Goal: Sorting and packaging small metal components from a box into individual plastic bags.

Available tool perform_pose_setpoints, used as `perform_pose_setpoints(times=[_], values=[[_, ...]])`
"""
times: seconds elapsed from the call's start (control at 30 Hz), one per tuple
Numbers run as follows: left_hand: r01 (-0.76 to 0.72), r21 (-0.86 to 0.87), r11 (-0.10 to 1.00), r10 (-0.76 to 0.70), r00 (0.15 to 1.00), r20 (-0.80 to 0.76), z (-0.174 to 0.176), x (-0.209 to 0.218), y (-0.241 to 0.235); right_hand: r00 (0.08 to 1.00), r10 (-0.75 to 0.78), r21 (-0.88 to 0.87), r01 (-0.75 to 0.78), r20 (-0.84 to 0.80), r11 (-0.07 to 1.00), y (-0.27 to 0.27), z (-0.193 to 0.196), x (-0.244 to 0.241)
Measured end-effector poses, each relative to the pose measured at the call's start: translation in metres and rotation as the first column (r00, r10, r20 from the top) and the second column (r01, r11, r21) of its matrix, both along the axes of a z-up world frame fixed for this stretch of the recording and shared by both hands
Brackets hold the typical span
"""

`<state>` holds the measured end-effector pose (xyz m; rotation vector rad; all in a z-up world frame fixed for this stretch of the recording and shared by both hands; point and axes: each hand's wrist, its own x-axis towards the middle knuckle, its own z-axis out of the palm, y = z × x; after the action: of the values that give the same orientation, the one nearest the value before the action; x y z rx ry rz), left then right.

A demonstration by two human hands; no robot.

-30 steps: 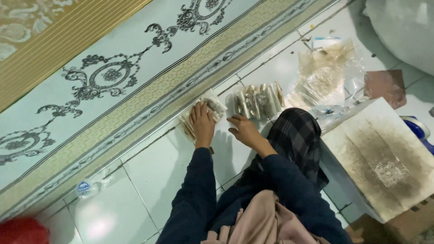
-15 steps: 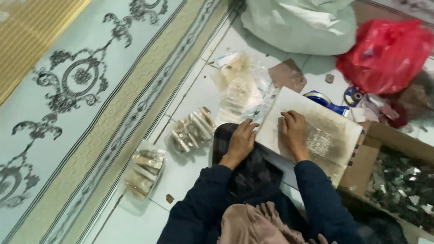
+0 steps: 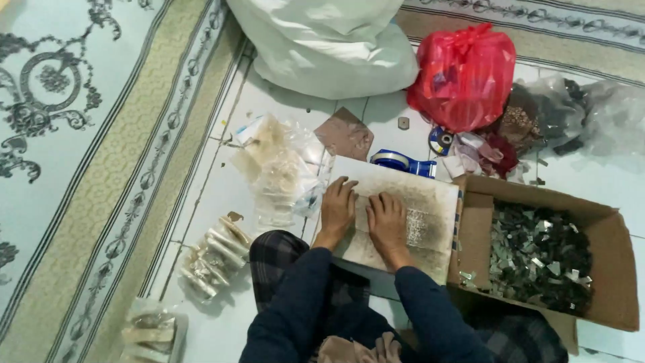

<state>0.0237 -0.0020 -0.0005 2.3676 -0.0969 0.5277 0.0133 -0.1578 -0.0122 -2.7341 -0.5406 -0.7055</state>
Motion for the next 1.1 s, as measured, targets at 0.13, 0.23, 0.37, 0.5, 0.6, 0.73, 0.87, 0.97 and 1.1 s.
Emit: perform_pose_setpoints(times=[0.13, 0.23, 0.37, 0.5, 0.6, 0.73, 0.87, 0.97, 1.1], values=[[-0.097, 0.158, 0.983, 0.107, 0.992, -0.060, -0.035, 0.103, -0.007, 1.000, -0.011, -0.021, 0.010, -0.019, 1.000, 0.002, -0.004, 0.003], [-0.088, 0.321, 0.943, 0.156, 0.969, -0.191, -0.082, 0.166, -0.018, 1.000, -0.029, -0.048, 0.028, -0.011, 0.998, -0.001, -0.009, 0.001], [0.164, 0.526, 0.834, 0.268, 0.714, -0.647, -0.016, 0.186, -0.035, 0.999, -0.018, -0.039, 0.016, -0.041, 0.999, 0.002, 0.005, 0.002], [0.162, 0.450, 0.878, 0.270, 0.608, -0.747, -0.047, 0.212, -0.033, 0.997, -0.027, -0.060, 0.023, -0.066, 0.998, 0.003, 0.011, 0.003], [0.156, 0.406, 0.900, 0.248, 0.585, -0.773, 0.001, 0.193, -0.038, 0.997, 0.002, -0.050, -0.006, -0.078, 0.999, 0.000, 0.007, 0.002], [-0.087, 0.347, 0.934, 0.221, 0.903, -0.369, 0.017, 0.170, -0.039, 1.000, -0.003, -0.042, 0.004, 0.006, 0.999, 0.000, -0.001, 0.007], [-0.114, -0.264, 0.958, 0.127, 0.991, 0.034, -0.009, 0.144, -0.024, 0.998, -0.001, -0.010, 0.002, 0.069, 1.000, 0.003, -0.002, 0.007], [-0.125, -0.555, 0.822, 0.262, 0.949, 0.175, -0.002, 0.109, -0.019, 1.000, 0.011, 0.006, -0.012, 0.027, 1.000, 0.001, -0.003, 0.006], [-0.101, -0.665, 0.740, 0.270, 0.950, 0.157, 0.023, 0.047, -0.023, 1.000, 0.008, 0.024, -0.008, 0.030, 1.000, -0.001, -0.001, 0.001]])
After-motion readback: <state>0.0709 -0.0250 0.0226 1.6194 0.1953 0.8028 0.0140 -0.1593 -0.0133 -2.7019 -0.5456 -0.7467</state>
